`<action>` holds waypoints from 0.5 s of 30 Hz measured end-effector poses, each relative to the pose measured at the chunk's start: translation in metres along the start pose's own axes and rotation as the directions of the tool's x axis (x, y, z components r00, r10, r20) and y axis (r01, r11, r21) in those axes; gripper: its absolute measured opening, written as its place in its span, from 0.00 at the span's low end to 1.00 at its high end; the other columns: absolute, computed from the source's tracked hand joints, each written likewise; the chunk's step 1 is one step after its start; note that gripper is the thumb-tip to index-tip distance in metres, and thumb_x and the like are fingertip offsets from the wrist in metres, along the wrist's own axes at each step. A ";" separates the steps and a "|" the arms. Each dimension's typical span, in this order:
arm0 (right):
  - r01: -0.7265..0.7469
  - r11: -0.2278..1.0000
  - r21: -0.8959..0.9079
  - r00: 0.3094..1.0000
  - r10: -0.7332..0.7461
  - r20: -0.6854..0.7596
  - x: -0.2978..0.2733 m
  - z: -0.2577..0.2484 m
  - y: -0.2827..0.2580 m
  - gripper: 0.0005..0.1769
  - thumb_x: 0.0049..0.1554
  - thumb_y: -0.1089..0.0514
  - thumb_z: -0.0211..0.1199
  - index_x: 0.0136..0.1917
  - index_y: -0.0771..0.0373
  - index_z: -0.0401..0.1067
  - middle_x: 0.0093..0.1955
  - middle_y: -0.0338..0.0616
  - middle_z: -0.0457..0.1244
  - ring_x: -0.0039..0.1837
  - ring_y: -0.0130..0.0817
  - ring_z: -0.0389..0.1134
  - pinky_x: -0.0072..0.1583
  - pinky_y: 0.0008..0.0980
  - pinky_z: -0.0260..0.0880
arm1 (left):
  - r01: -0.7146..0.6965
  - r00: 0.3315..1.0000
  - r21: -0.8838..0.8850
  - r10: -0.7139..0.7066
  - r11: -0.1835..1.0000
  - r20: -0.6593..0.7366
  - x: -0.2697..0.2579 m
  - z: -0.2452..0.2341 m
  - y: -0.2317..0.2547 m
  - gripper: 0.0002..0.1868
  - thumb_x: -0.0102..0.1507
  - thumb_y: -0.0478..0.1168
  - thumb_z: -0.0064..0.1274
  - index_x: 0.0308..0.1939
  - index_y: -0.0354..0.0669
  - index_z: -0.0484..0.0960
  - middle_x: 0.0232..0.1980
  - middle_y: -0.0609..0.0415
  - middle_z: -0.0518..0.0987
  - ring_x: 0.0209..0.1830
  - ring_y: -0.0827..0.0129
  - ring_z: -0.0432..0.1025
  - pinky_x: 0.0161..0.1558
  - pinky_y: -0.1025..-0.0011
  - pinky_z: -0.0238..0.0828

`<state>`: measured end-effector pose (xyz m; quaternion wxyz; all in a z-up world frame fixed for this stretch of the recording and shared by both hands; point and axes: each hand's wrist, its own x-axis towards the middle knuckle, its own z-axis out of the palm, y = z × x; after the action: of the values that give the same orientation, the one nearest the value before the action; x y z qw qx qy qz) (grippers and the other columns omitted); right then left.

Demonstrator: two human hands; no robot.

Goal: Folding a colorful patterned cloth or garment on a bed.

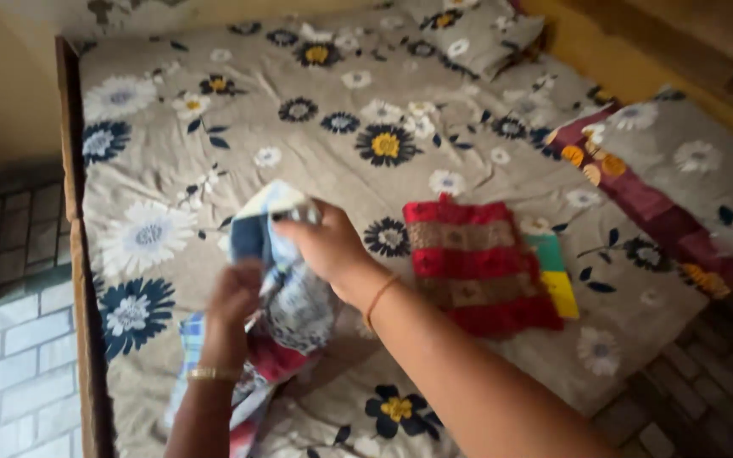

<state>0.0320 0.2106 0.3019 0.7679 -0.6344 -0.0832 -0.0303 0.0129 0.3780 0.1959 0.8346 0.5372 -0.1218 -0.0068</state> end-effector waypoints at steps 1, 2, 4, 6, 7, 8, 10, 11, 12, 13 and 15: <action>0.018 1.000 -0.003 1.000 -0.018 0.003 0.011 -0.002 -0.019 0.12 0.56 0.61 0.65 0.53 0.64 0.78 0.47 0.36 0.71 0.47 0.25 0.69 0.50 0.29 0.71 | -0.016 1.000 0.000 0.016 1.000 0.008 0.010 -0.029 -0.073 0.23 0.59 0.38 0.53 0.59 0.38 0.76 0.53 0.57 0.80 0.49 0.75 0.74 0.52 0.73 0.72; -0.045 0.997 0.064 0.998 0.047 -0.035 0.022 -0.003 -0.038 0.11 0.54 0.62 0.66 0.52 0.64 0.77 0.44 0.37 0.70 0.45 0.29 0.68 0.48 0.31 0.70 | 0.291 0.957 0.054 -0.290 0.955 -0.023 0.001 -0.059 -0.144 0.27 0.61 0.44 0.50 0.64 0.43 0.74 0.50 0.57 0.79 0.44 0.73 0.73 0.48 0.70 0.70; -0.096 0.985 0.141 0.992 0.106 -0.064 0.041 -0.013 -0.062 0.10 0.53 0.63 0.67 0.50 0.64 0.75 0.42 0.38 0.69 0.42 0.32 0.68 0.46 0.34 0.68 | 0.565 0.825 0.106 -0.560 0.818 -0.070 -0.017 -0.050 -0.163 0.31 0.63 0.51 0.47 0.69 0.48 0.73 0.48 0.58 0.79 0.40 0.70 0.71 0.43 0.67 0.68; -0.066 0.958 0.279 0.990 0.099 -0.105 0.057 -0.035 -0.071 0.15 0.47 0.66 0.66 0.50 0.62 0.73 0.45 0.40 0.70 0.46 0.34 0.72 0.50 0.35 0.74 | 0.545 0.828 0.088 -0.552 0.834 0.096 -0.033 0.036 -0.072 0.31 0.64 0.55 0.51 0.61 0.34 0.80 0.51 0.55 0.84 0.49 0.74 0.76 0.55 0.74 0.70; -0.062 0.959 0.276 0.990 0.094 -0.103 0.059 -0.047 -0.070 0.15 0.47 0.66 0.66 0.50 0.62 0.73 0.45 0.40 0.70 0.46 0.34 0.72 0.50 0.35 0.74 | 0.540 0.831 0.087 -0.547 0.837 0.098 -0.024 0.047 -0.062 0.31 0.64 0.55 0.51 0.61 0.34 0.80 0.51 0.55 0.84 0.49 0.74 0.76 0.55 0.74 0.70; -0.042 0.952 0.304 0.998 0.057 -0.041 0.062 -0.059 -0.070 0.20 0.46 0.66 0.68 0.54 0.61 0.71 0.49 0.42 0.68 0.50 0.34 0.72 0.53 0.35 0.74 | 0.564 0.826 0.161 -0.554 0.810 -0.106 -0.015 0.058 -0.053 0.30 0.66 0.56 0.48 0.56 0.32 0.81 0.44 0.52 0.80 0.43 0.69 0.71 0.49 0.68 0.66; -0.024 0.944 0.330 1.000 0.018 0.023 0.060 -0.079 -0.059 0.25 0.46 0.65 0.69 0.57 0.59 0.68 0.52 0.43 0.66 0.53 0.34 0.71 0.55 0.35 0.73 | 0.599 0.792 0.223 -0.528 0.769 -0.305 0.005 0.087 -0.012 0.30 0.67 0.57 0.45 0.51 0.30 0.81 0.37 0.49 0.75 0.38 0.65 0.67 0.43 0.62 0.63; 0.040 0.999 -0.021 0.999 -0.040 0.027 0.055 -0.086 -0.049 0.30 0.44 0.63 0.72 0.60 0.61 0.66 0.54 0.46 0.67 0.54 0.34 0.71 0.56 0.36 0.73 | 0.606 0.719 -0.029 -0.562 0.795 -0.409 0.014 0.105 0.022 0.31 0.67 0.60 0.45 0.50 0.32 0.82 0.37 0.50 0.78 0.37 0.64 0.70 0.43 0.61 0.67; 0.104 0.924 -0.369 0.994 -0.092 0.050 0.051 -0.093 -0.039 0.35 0.42 0.61 0.74 0.62 0.64 0.65 0.55 0.49 0.67 0.55 0.35 0.70 0.56 0.37 0.74 | 0.553 0.625 -0.276 -0.610 0.786 -0.487 0.024 0.123 0.055 0.32 0.67 0.64 0.45 0.48 0.35 0.82 0.38 0.52 0.81 0.36 0.63 0.73 0.43 0.60 0.72; 0.105 0.923 -0.370 0.994 -0.092 0.052 0.038 -0.095 -0.034 0.35 0.42 0.61 0.74 0.62 0.64 0.65 0.55 0.49 0.67 0.55 0.35 0.70 0.56 0.37 0.74 | 0.551 0.625 -0.278 -0.610 0.787 -0.487 0.035 0.117 0.053 0.32 0.67 0.64 0.45 0.48 0.35 0.82 0.38 0.52 0.81 0.36 0.63 0.73 0.43 0.60 0.72; 0.082 0.817 -0.571 0.961 0.086 0.262 0.014 -0.100 -0.026 0.40 0.49 0.51 0.77 0.69 0.63 0.64 0.63 0.48 0.66 0.63 0.36 0.68 0.64 0.35 0.69 | 0.213 0.843 -0.646 -0.472 0.733 -0.259 0.058 0.107 0.047 0.20 0.63 0.52 0.46 0.49 0.41 0.79 0.42 0.53 0.83 0.41 0.62 0.78 0.51 0.60 0.77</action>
<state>0.0504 0.1083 0.3117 0.5205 -0.8349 -0.1755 0.0354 0.0410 0.2936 0.2912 0.9493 0.2512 0.1661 -0.0904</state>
